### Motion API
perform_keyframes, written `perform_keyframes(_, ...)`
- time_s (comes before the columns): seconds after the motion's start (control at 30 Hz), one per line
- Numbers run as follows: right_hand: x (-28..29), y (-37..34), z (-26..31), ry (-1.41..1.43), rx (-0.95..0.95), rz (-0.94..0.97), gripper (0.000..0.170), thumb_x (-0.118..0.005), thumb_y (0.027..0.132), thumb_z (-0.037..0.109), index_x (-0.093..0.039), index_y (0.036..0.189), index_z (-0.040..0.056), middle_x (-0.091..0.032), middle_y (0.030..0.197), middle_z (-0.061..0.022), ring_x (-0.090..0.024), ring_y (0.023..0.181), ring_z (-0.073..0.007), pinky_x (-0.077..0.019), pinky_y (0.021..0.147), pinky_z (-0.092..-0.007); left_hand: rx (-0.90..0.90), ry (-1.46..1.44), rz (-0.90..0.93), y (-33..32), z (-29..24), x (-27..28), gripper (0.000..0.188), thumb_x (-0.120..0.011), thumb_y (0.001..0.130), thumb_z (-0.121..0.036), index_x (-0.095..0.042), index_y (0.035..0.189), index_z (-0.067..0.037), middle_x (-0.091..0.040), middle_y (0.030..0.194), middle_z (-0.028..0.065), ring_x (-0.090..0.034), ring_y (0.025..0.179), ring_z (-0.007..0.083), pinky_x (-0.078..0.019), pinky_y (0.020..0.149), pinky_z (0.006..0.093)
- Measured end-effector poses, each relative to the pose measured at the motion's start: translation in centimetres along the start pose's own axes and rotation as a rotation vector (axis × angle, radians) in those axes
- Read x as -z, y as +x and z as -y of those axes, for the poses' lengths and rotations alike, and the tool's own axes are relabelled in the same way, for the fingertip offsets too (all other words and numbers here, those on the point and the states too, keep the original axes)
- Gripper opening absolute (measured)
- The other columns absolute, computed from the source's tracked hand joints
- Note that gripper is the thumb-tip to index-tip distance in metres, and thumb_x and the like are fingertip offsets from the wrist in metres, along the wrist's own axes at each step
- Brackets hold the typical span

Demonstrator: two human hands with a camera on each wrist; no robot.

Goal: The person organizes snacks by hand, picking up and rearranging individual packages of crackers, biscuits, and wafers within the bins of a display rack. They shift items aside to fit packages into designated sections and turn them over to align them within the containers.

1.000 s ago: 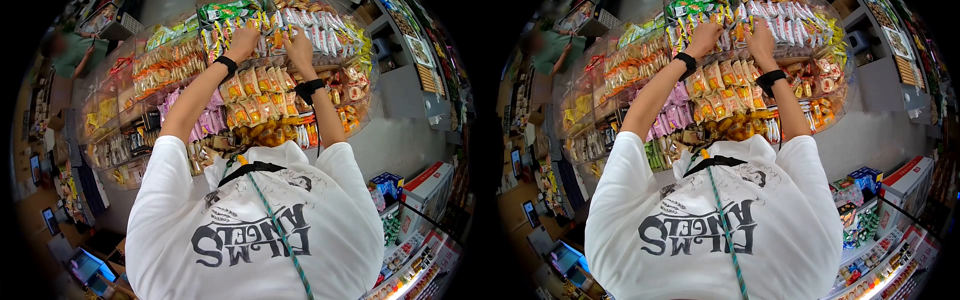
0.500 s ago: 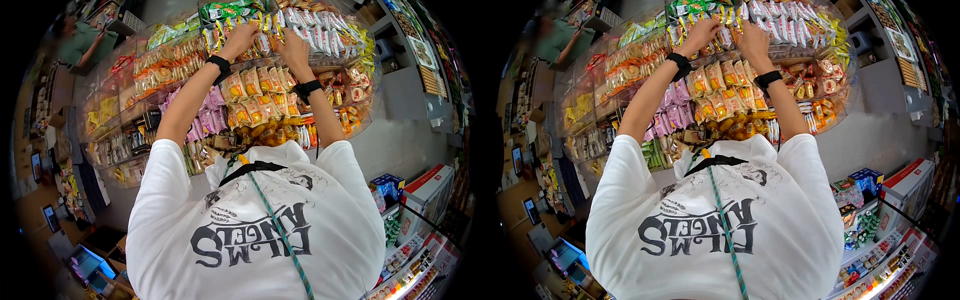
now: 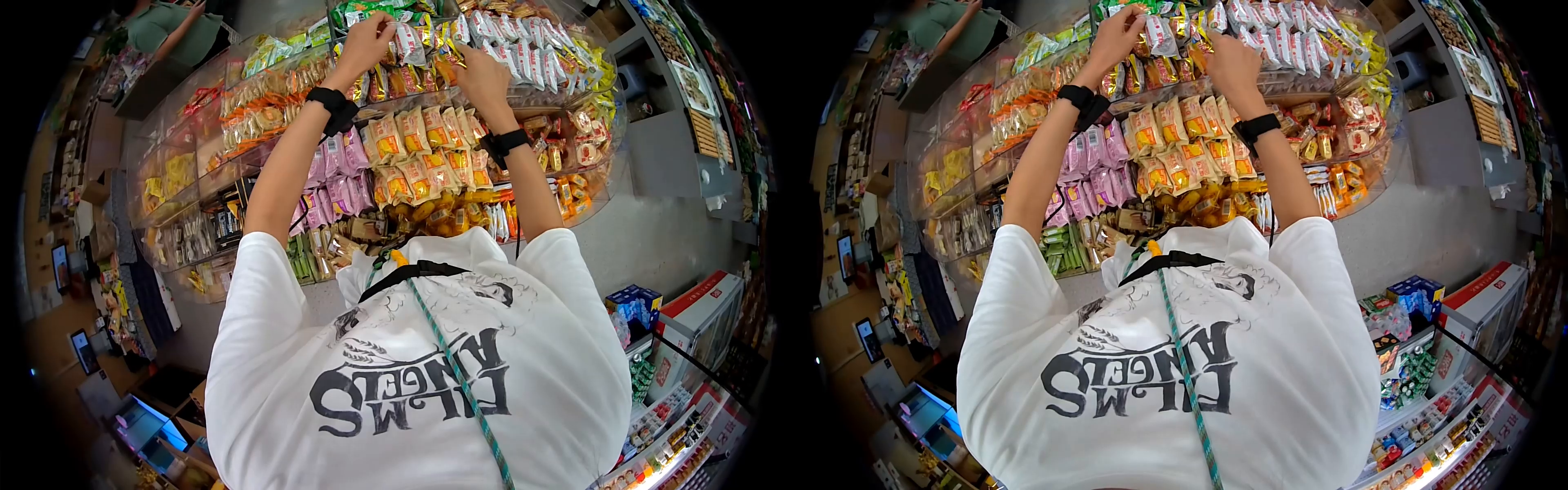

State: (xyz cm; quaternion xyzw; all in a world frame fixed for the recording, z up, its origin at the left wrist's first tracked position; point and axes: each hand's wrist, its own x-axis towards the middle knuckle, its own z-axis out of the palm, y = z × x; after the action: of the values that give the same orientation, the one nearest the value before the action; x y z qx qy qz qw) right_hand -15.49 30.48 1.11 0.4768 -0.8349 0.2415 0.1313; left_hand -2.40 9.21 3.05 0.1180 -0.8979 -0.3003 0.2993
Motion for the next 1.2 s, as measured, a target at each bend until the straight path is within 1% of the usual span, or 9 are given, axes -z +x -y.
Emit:
perform_keyframes(0.07, -1.2, 0.9, -0.1, -0.037, -0.023, 0.055, 0.042, -0.071, 0.082, 0.024, -0.065, 0.122, 0.0111, -0.07, 0.09, -0.0151, -0.068, 0.079, -0.0341, -0.0525, 0.065, -0.0456, 0.138, -0.028, -0.046, -0.4, -1.3, 0.9, 0.028, -0.051, 0.096, -0.025, -0.055, 0.098, 0.002, -0.064, 0.085, 0.0241, -0.062, 0.082, 0.0415, -0.0474, 0.072, 0.0462)
perform_keyframes(0.23, -2.3, 2.3, 0.5, -0.177, -0.138, 0.133, 0.041, -0.07, 0.08, 0.021, -0.067, 0.118, 0.0087, -0.07, 0.088, -0.0172, -0.068, 0.08, -0.0366, -0.052, 0.067, -0.048, -0.043, 0.009, 0.062, -0.5, -0.3, -0.2, 0.028, -0.043, 0.097, -0.025, -0.059, 0.099, -0.003, -0.061, 0.074, 0.0169, -0.058, 0.065, 0.0321, -0.0449, 0.061, 0.0451)
perform_keyframes(0.3, -2.9, 1.8, 0.5, -0.036, -0.031, -0.229, 0.012, -0.062, 0.08, 0.007, -0.065, 0.088, -0.0007, -0.066, 0.08, -0.0222, -0.065, 0.069, -0.0404, -0.0505, 0.06, -0.0496, 0.005, 0.005, 0.169, -0.7, -1.2, -2.0, 0.029, -0.045, 0.096, -0.028, -0.06, 0.099, -0.003, -0.062, 0.076, 0.0172, -0.06, 0.068, 0.0334, -0.0468, 0.063, 0.0449)
perform_keyframes(0.47, -3.3, 0.6, -1.1, 0.173, -0.159, -0.178, 0.027, -0.065, 0.083, 0.014, -0.065, 0.107, 0.0007, -0.068, 0.092, -0.0235, -0.066, 0.082, -0.0416, -0.0525, 0.072, -0.0504, -0.083, 0.377, 0.523, -0.5, -2.4, -6.7, 0.028, -0.048, 0.094, -0.029, -0.064, 0.103, -0.008, -0.067, 0.075, 0.0148, -0.066, 0.071, 0.0328, -0.0524, 0.067, 0.0438)
perform_keyframes(0.53, -3.2, 0.5, -1.3, 0.182, -0.222, -0.114, 0.032, -0.066, 0.084, 0.016, -0.064, 0.113, 0.0013, -0.068, 0.097, -0.0236, -0.066, 0.087, -0.0417, -0.0527, 0.076, -0.0504, -0.262, 0.689, 0.773, 0.7, -2.7, -8.4, 0.027, -0.052, 0.087, -0.027, -0.07, 0.098, -0.01, -0.07, 0.08, 0.0148, -0.068, 0.076, 0.0338, -0.0538, 0.067, 0.0452)
perform_keyframes(0.6, -3.3, 0.5, -1.4, 0.191, -0.182, -0.118, 0.033, -0.066, 0.085, 0.016, -0.063, 0.115, 0.0019, -0.067, 0.104, -0.0229, -0.065, 0.094, -0.0417, -0.0519, 0.08, -0.0507, -0.234, 0.805, 0.823, 1.7, -2.9, -9.7, 0.023, -0.056, 0.081, -0.024, -0.074, 0.081, -0.009, -0.071, 0.079, 0.0117, -0.069, 0.073, 0.0319, -0.0538, 0.063, 0.0445)
perform_keyframes(0.93, -5.4, -1.1, 1.7, 0.171, -0.108, -0.175, 0.031, -0.067, 0.08, 0.008, -0.059, 0.109, 0.0034, -0.067, 0.091, -0.02, -0.066, 0.078, -0.0403, -0.0522, 0.066, -0.0492, -0.283, 0.855, 0.858, 1.5, -2.4, -5.5, 0.026, -0.054, 0.083, -0.026, -0.074, 0.094, -0.016, -0.071, 0.083, 0.0134, -0.069, 0.079, 0.0329, -0.0555, 0.069, 0.0456)
perform_keyframes(1.0, -6.6, -0.8, 2.5, 0.02, -0.127, 0.004, 0.027, -0.067, 0.079, 0.006, -0.058, 0.104, 0.0032, -0.068, 0.084, -0.0196, -0.066, 0.073, -0.0394, -0.0523, 0.062, -0.0486, -0.241, 0.866, 0.87, 1.2, -2.2, -5.0, 0.026, -0.053, 0.085, -0.027, -0.074, 0.099, -0.019, -0.071, 0.083, 0.0139, -0.069, 0.078, 0.0343, -0.0551, 0.07, 0.0471)
perform_keyframes(1.2, -3.5, 2.6, 0.7, 0.023, -0.099, 0.17, 0.029, -0.073, 0.08, 0.03, -0.067, 0.089, 0.0033, -0.068, 0.074, -0.0185, -0.069, 0.072, -0.0359, -0.0543, 0.06, -0.0452, -0.129, 0.575, 0.611, 0.9, -3.0, -0.6, 0.031, -0.052, 0.089, -0.029, -0.067, 0.115, -0.02, -0.069, 0.083, 0.0156, -0.067, 0.083, 0.0339, -0.0539, 0.076, 0.0457)
